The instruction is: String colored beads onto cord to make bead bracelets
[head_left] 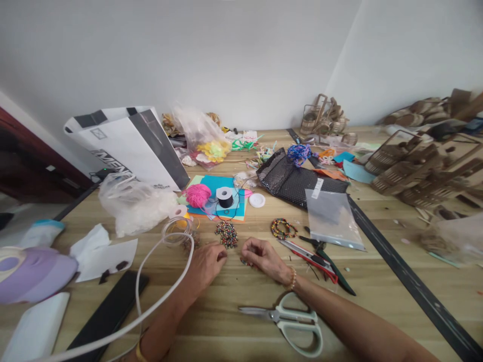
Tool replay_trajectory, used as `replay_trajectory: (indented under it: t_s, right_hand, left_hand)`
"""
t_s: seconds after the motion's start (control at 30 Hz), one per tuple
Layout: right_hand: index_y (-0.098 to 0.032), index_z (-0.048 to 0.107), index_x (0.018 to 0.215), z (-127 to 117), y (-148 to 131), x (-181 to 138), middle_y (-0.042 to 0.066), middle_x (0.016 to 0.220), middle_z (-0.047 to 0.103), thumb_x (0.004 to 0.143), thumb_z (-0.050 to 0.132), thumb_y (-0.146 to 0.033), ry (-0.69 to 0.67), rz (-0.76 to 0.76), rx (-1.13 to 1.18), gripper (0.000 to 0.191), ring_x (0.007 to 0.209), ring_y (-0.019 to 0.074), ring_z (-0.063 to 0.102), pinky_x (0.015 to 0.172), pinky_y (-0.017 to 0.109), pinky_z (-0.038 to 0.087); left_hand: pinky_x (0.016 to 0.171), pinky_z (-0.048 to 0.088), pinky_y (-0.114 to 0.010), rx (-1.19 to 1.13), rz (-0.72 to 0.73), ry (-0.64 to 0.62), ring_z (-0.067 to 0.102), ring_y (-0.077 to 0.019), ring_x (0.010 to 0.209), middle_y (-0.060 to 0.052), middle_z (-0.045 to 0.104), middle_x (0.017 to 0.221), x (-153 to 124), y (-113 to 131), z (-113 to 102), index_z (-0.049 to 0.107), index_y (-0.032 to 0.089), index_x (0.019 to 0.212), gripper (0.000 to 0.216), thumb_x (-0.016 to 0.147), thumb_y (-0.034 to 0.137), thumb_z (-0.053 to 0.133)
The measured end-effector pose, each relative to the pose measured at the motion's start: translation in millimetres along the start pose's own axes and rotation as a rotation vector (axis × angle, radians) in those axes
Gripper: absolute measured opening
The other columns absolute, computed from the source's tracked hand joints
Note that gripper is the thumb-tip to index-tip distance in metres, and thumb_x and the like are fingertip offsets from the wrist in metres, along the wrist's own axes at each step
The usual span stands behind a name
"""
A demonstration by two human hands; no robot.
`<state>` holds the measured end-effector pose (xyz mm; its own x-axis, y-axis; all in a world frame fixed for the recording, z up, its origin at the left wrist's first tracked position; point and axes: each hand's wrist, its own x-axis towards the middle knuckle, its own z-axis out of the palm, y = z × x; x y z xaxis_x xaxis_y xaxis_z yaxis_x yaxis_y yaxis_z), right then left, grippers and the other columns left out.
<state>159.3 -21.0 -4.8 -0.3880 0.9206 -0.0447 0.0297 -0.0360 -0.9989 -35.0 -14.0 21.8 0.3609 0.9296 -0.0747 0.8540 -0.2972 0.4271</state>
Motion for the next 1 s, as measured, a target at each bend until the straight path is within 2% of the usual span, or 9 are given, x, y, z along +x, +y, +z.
replay_trajectory:
  t_s: [0.2, 0.4, 0.47, 0.57, 0.67, 0.73, 0.83, 1.0]
  right_hand:
    - [-0.016, 0.052, 0.074, 0, -1, 0, -0.004, 0.057, 0.049, 0.078, 0.059, -0.052, -0.005, -0.001, 0.002, 0.037, 0.047, 0.0065, 0.040, 0.045, 0.018, 0.031]
    - [-0.016, 0.052, 0.075, 0, 0, 0, -0.004, 0.057, 0.049, 0.079, 0.058, -0.051, -0.003, 0.005, -0.011, 0.035, 0.047, 0.0071, 0.041, 0.044, 0.018, 0.032]
    - [-0.016, 0.053, 0.075, 1, 1, -1, -0.004, 0.057, 0.049, 0.080, 0.057, -0.050, 0.005, -0.021, -0.032, 0.034, 0.048, 0.0073, 0.041, 0.045, 0.019, 0.032]
    - [-0.016, 0.053, 0.074, 1, 2, -3, -0.003, 0.057, 0.048, 0.082, 0.055, -0.047, 0.036, -0.091, -0.090, 0.032, 0.050, 0.0082, 0.040, 0.048, 0.020, 0.032]
    - [-0.016, 0.054, 0.074, 2, 2, -5, -0.002, 0.059, 0.049, 0.085, 0.053, -0.040, 0.070, -0.184, -0.186, 0.026, 0.053, 0.0096, 0.041, 0.050, 0.021, 0.033]
    - [-0.017, 0.054, 0.075, 2, 2, -7, -0.001, 0.061, 0.049, 0.086, 0.052, -0.035, 0.078, -0.256, -0.263, 0.021, 0.054, 0.0101, 0.042, 0.051, 0.022, 0.033]
    - [-0.017, 0.055, 0.075, 3, 1, -10, 0.000, 0.064, 0.050, 0.086, 0.050, -0.029, 0.071, -0.346, -0.338, 0.017, 0.056, 0.0107, 0.044, 0.053, 0.022, 0.035]
    - [-0.018, 0.054, 0.075, 3, 0, -11, 0.000, 0.065, 0.051, 0.086, 0.049, -0.025, 0.079, -0.371, -0.384, 0.014, 0.057, 0.0114, 0.045, 0.054, 0.023, 0.036]
  left_hand:
    - [0.070, 0.041, -0.029, 0.024, 0.027, -0.032, 0.060, -0.0213, 0.076, -0.006, 0.065, 0.077, 1, 0, 2, 0.067, 0.018, 0.072, 0.014, 0.077, 0.013, 0.055]
    - [0.068, 0.042, -0.028, -0.078, 0.004, 0.023, 0.060, -0.0199, 0.072, -0.005, 0.066, 0.072, 3, 3, 4, 0.068, 0.017, 0.068, 0.015, 0.072, 0.010, 0.056]
    - [0.065, 0.043, -0.028, -0.235, -0.054, 0.041, 0.060, -0.0188, 0.067, -0.005, 0.067, 0.069, 4, 3, 6, 0.069, 0.016, 0.067, 0.013, 0.071, 0.012, 0.057]
    - [0.061, 0.043, -0.026, -0.658, -0.165, 0.009, 0.058, -0.0159, 0.060, -0.002, 0.066, 0.062, 7, 2, 8, 0.069, 0.015, 0.069, 0.009, 0.069, 0.021, 0.062]
    - [0.057, 0.042, -0.024, -1.075, -0.260, -0.028, 0.054, -0.0122, 0.055, 0.000, 0.064, 0.057, 9, 1, 11, 0.069, 0.014, 0.067, 0.017, 0.064, 0.031, 0.070]
    - [0.055, 0.040, -0.023, -1.273, -0.323, -0.039, 0.052, -0.0100, 0.052, 0.001, 0.063, 0.056, 9, 2, 13, 0.068, 0.013, 0.065, 0.023, 0.057, 0.033, 0.077]
    - [0.054, 0.038, -0.022, -1.422, -0.381, -0.071, 0.051, -0.0083, 0.052, 0.001, 0.063, 0.055, 9, 4, 14, 0.068, 0.012, 0.064, 0.029, 0.050, 0.033, 0.083]
    - [0.053, 0.037, -0.022, -1.473, -0.382, -0.098, 0.051, -0.0081, 0.051, 0.000, 0.062, 0.054, 9, 4, 18, 0.068, 0.012, 0.062, 0.030, 0.049, 0.032, 0.085]
